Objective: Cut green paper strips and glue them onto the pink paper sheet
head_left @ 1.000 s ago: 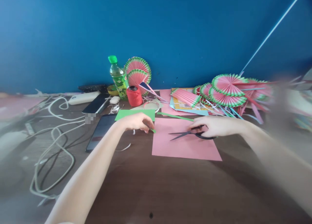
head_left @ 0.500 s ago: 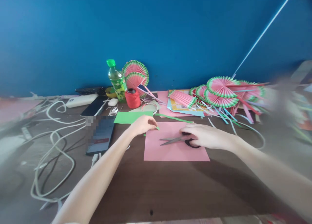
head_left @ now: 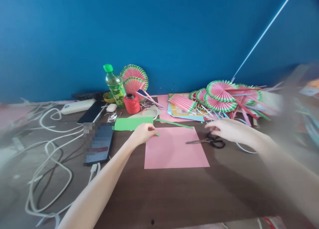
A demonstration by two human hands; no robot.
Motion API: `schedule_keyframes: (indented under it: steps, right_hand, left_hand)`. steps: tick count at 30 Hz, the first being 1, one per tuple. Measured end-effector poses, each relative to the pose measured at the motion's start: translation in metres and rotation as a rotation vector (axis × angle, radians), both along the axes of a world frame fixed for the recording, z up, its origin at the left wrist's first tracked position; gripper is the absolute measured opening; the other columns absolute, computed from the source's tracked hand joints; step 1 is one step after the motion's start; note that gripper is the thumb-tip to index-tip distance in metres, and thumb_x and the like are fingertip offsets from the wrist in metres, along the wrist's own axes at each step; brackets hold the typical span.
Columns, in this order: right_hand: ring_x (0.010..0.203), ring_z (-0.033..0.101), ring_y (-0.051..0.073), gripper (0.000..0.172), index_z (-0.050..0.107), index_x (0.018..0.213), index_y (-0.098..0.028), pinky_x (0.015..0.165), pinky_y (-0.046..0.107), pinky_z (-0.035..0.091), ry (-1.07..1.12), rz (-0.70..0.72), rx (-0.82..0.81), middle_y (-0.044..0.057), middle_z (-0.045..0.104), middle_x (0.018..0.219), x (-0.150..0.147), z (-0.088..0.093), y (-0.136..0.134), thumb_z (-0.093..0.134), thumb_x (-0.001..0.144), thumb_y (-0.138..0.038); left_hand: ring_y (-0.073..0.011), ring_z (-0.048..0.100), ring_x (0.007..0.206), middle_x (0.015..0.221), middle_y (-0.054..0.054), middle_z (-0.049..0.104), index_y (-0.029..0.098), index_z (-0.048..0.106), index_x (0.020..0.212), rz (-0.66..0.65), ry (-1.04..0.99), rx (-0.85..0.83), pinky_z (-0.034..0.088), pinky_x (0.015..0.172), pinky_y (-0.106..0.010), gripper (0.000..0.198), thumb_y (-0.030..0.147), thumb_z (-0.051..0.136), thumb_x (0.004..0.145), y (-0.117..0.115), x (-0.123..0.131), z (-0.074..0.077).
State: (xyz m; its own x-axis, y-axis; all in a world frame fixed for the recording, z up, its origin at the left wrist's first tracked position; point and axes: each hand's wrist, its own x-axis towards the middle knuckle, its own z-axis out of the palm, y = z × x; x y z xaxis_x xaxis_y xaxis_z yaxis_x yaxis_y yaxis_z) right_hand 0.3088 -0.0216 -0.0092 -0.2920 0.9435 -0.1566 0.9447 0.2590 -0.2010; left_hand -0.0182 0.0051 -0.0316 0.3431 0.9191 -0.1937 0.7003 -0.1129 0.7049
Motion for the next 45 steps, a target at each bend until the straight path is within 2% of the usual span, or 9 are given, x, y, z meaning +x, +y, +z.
schedule_keyframes:
  steps: [5,11,17,21,24,27,36,42,45]
  right_hand:
    - [0.074,0.060,0.017,0.020,0.064,0.079,-0.020,0.067,0.027,0.040,0.209,0.090,-0.033,0.004,0.067,0.080,-0.052,0.006,0.030,0.049,0.078,-0.032]
    - [0.068,0.054,0.016,0.024,0.058,0.069,-0.021,0.055,0.025,0.031,0.124,0.047,0.043,0.002,0.063,0.074,-0.092,-0.016,0.057,0.055,0.075,-0.044]
    - [0.056,0.046,0.013,0.040,0.047,0.058,-0.020,0.051,0.024,0.026,0.088,0.075,0.002,-0.002,0.052,0.058,-0.081,-0.031,0.067,0.064,0.062,-0.056]
    - [0.054,0.044,0.011,0.031,0.049,0.061,-0.020,0.051,0.023,0.027,0.237,0.193,-0.086,-0.003,0.050,0.058,-0.071,-0.031,0.066,0.063,0.066,-0.048]
    - [0.053,0.043,0.011,0.024,0.051,0.065,-0.020,0.052,0.023,0.028,0.320,0.149,-0.104,-0.003,0.049,0.058,-0.067,-0.029,0.066,0.060,0.070,-0.042]
    - [0.053,0.041,0.010,0.028,0.049,0.063,-0.020,0.052,0.023,0.027,0.282,0.140,-0.066,-0.004,0.046,0.059,-0.065,-0.029,0.066,0.065,0.065,-0.043]
    - [0.057,0.040,0.011,0.028,0.051,0.067,-0.020,0.053,0.023,0.026,0.234,0.307,-0.117,-0.003,0.046,0.063,-0.056,-0.034,0.062,0.067,0.061,-0.042]
    - [0.059,0.047,0.013,0.024,0.055,0.069,-0.020,0.056,0.025,0.030,0.346,0.169,-0.092,-0.001,0.053,0.063,-0.056,-0.021,0.057,0.057,0.073,-0.044]
    - [0.059,0.045,0.013,0.028,0.049,0.062,-0.020,0.055,0.025,0.028,0.254,0.207,-0.007,-0.002,0.050,0.061,-0.057,-0.022,0.059,0.060,0.071,-0.044]
  left_hand:
    - [-0.0171,0.062,0.069,0.080,-0.005,0.070,0.015,0.063,0.075,-0.029,-0.003,-0.038,0.041,0.056,-0.024,0.017,0.026,0.053,0.066,0.002,-0.003,0.003]
    - [-0.0182,0.062,0.074,0.081,-0.005,0.070,0.015,0.063,0.075,-0.007,-0.024,-0.058,0.043,0.064,-0.026,0.018,0.030,0.057,0.067,0.000,-0.003,0.008]
    - [-0.0161,0.061,0.069,0.077,-0.004,0.070,0.017,0.062,0.072,0.008,-0.027,-0.042,0.042,0.059,-0.024,0.010,0.024,0.060,0.065,0.003,-0.002,-0.001]
    - [-0.0156,0.061,0.068,0.078,-0.003,0.070,0.017,0.062,0.073,0.004,-0.023,-0.057,0.041,0.055,-0.024,0.010,0.024,0.058,0.066,0.006,-0.003,-0.005]
    - [-0.0158,0.061,0.068,0.078,-0.003,0.070,0.018,0.062,0.073,-0.010,-0.013,-0.065,0.040,0.055,-0.024,0.011,0.026,0.059,0.066,0.006,-0.003,-0.004]
    - [-0.0163,0.061,0.071,0.074,-0.002,0.068,0.018,0.060,0.071,-0.017,0.033,-0.005,0.042,0.060,-0.024,0.011,0.026,0.061,0.065,0.003,-0.001,-0.003]
    - [-0.0152,0.059,0.066,0.070,0.000,0.064,0.019,0.059,0.069,-0.005,0.136,0.073,0.039,0.059,-0.025,0.007,0.025,0.061,0.065,-0.002,0.003,-0.004]
    - [-0.0154,0.058,0.065,0.067,0.000,0.062,0.018,0.056,0.069,0.007,0.120,0.083,0.039,0.059,-0.025,0.006,0.022,0.061,0.066,-0.004,0.005,-0.004]
    - [-0.0164,0.059,0.066,0.070,-0.002,0.063,0.018,0.055,0.069,0.042,0.146,0.127,0.040,0.060,-0.026,0.007,0.022,0.060,0.067,-0.007,0.006,-0.003]
